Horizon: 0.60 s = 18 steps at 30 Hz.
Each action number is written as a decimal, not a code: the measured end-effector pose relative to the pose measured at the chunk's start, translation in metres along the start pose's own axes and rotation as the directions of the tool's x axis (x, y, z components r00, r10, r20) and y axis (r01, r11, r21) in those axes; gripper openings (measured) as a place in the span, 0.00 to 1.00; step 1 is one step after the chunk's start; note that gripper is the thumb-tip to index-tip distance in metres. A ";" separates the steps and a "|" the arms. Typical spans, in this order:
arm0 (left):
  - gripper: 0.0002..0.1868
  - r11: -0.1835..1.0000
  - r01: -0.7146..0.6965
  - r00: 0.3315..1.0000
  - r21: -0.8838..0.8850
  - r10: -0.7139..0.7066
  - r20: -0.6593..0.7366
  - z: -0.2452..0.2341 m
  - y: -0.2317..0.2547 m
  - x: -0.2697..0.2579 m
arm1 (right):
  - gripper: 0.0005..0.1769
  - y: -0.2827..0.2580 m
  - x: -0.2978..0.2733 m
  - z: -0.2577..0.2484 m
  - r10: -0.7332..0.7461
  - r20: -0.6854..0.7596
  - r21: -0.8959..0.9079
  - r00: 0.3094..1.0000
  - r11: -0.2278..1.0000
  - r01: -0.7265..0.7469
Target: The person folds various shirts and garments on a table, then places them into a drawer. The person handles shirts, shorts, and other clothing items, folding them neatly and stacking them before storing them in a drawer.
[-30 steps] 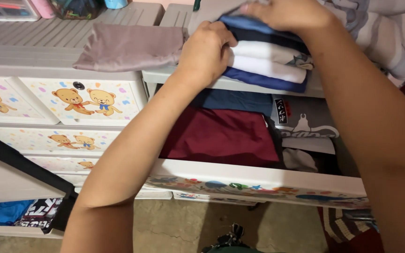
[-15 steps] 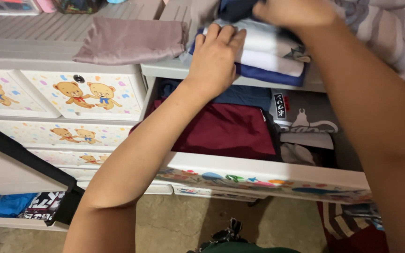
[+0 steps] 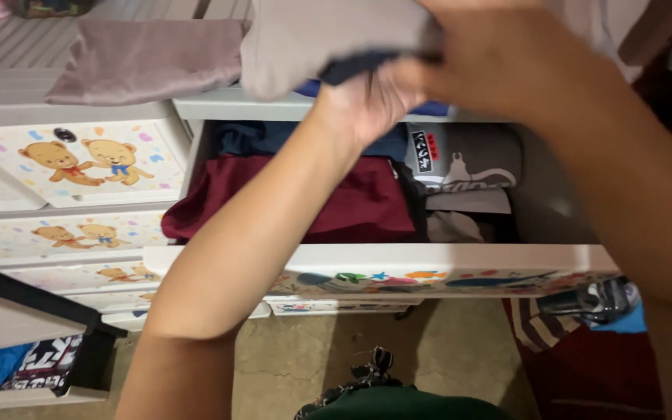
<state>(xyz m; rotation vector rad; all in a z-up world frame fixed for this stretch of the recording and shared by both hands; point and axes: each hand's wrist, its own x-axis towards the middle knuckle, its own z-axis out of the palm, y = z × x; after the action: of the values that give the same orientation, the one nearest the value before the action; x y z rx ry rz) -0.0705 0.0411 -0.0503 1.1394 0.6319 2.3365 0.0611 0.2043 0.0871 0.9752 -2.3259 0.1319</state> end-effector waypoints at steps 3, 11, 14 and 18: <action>0.33 0.989 0.004 0.983 -0.146 -0.032 -0.183 0.034 -0.021 -0.011 | 0.45 0.012 -0.038 -0.008 -0.232 -0.232 0.053 0.945 0.967 0.250; 0.40 0.960 0.251 0.905 -0.124 -0.278 -0.321 0.080 -0.073 -0.029 | 0.29 0.044 -0.113 0.012 -0.001 -0.188 0.267 0.982 0.962 0.052; 0.44 0.919 0.346 0.887 -0.189 -0.386 -0.251 0.080 -0.081 -0.032 | 0.24 0.061 -0.136 0.018 0.205 -0.075 0.402 0.976 0.902 -0.159; 0.47 0.919 0.337 0.915 -0.204 -0.371 -0.158 0.076 -0.081 -0.042 | 0.15 0.086 -0.155 0.022 0.246 0.071 0.585 0.967 0.774 -0.241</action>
<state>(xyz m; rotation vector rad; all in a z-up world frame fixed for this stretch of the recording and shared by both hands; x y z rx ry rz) 0.0303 0.0956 -0.0808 0.6589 0.6297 2.1486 0.0767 0.3552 -0.0071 0.9292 -2.4371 1.0226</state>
